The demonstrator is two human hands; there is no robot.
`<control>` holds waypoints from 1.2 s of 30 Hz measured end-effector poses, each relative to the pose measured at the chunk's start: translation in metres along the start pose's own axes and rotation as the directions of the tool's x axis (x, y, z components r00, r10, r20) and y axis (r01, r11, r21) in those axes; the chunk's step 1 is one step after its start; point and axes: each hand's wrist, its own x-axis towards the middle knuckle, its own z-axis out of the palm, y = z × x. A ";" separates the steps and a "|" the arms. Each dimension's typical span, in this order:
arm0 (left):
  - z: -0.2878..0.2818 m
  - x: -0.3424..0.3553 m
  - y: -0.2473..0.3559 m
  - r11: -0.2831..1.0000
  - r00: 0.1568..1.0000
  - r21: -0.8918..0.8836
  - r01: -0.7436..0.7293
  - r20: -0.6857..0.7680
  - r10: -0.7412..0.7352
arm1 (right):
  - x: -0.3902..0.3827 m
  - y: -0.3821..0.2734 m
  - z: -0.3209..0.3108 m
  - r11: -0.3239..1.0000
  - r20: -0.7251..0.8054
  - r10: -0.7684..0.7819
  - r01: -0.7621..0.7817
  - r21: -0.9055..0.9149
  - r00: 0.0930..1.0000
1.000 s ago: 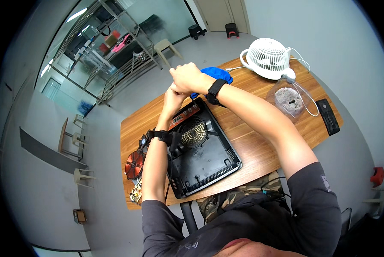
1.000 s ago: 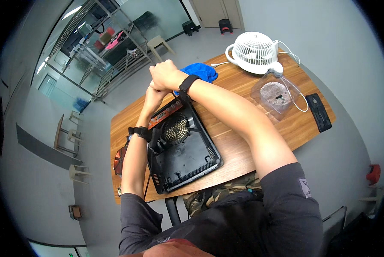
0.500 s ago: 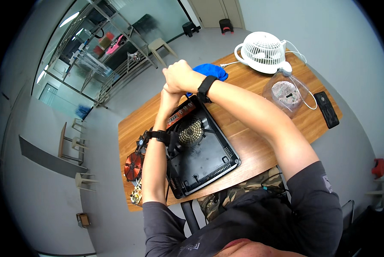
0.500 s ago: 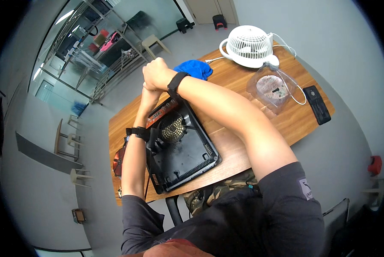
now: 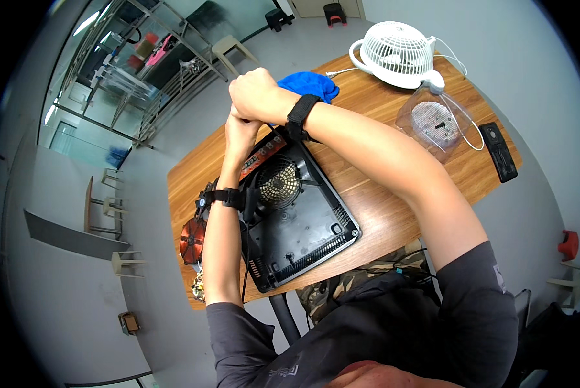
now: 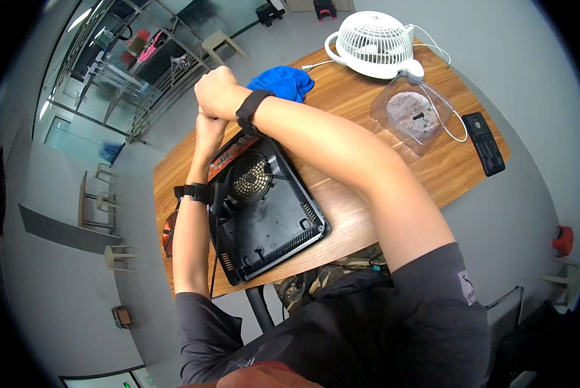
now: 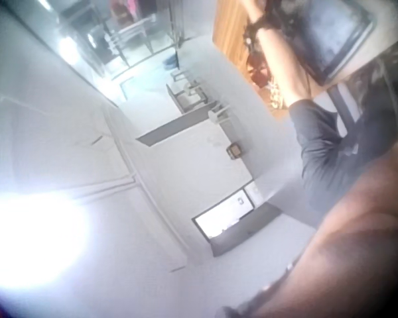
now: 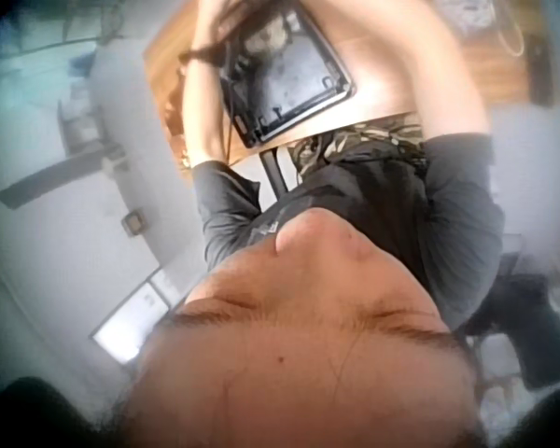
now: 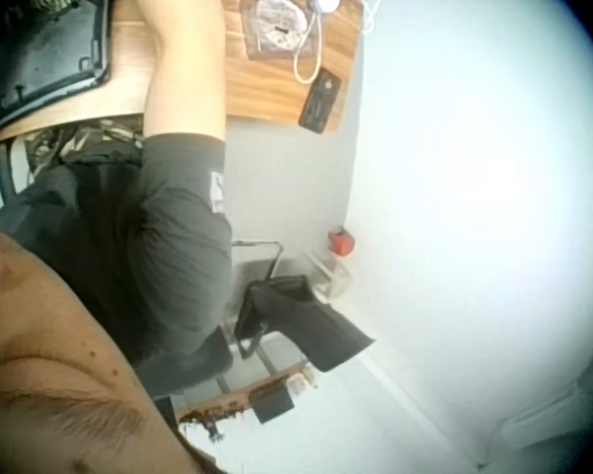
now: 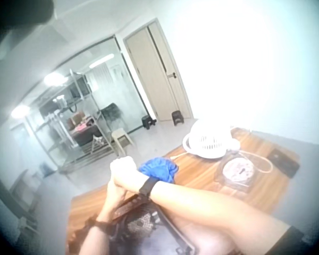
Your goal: The person disassembles a small appliance, cleans internal components with a blue cloth, and reassembles the unit using a screwdriver. They handle a fan, circuit board, and casing, wiping surfaces and securing parts back into place.
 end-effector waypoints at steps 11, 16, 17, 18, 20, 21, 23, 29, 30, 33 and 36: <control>-0.017 0.000 -0.016 0.994 0.987 0.083 0.071 0.136 -0.081 | 0.001 0.003 0.006 0.993 -0.046 -0.089 0.093 0.072 0.995; -0.001 -0.002 -0.023 0.995 0.997 0.090 -0.038 -0.064 0.044 | 0.003 -0.002 0.022 0.985 -0.143 -0.063 0.084 0.152 0.988; -0.001 -0.001 -0.027 0.998 0.999 0.052 -0.040 -0.002 0.040 | 0.002 0.001 0.024 0.981 -0.164 -0.060 0.089 0.173 0.985; -0.003 0.001 -0.032 0.999 0.998 0.014 -0.038 0.060 0.037 | 0.001 0.004 0.026 0.977 -0.185 -0.057 0.094 0.194 0.981; -0.007 0.001 -0.034 1.000 0.990 -0.008 0.000 0.144 0.001 | 0.003 0.011 0.029 0.978 -0.202 -0.069 0.106 0.180 0.977; -0.009 0.000 -0.031 0.999 0.985 0.008 0.033 0.167 -0.034 | 0.003 0.014 0.031 0.979 -0.209 -0.073 0.110 0.174 0.975; -0.011 -0.001 -0.027 0.998 0.986 0.001 0.070 0.152 -0.069 | 0.002 0.014 0.032 0.979 -0.239 -0.072 0.115 0.170 0.968; -0.005 -0.001 -0.016 0.989 0.993 0.139 0.055 0.098 -0.069 | 0.001 0.013 0.024 0.974 -0.243 -0.132 0.171 0.148 0.961; -0.003 -0.001 -0.015 0.989 0.995 0.143 0.040 0.086 -0.053 | 0.002 0.013 0.026 0.975 -0.226 -0.109 0.148 0.166 0.968; -0.010 0.000 -0.034 0.985 0.986 0.167 0.049 0.148 -0.074 | -0.002 0.014 0.024 0.964 -0.180 -0.078 0.120 0.238 0.981; -0.009 -0.004 -0.030 0.988 0.977 0.132 0.076 0.190 -0.101 | -0.008 0.014 0.020 0.979 -0.175 -0.024 0.059 0.194 0.984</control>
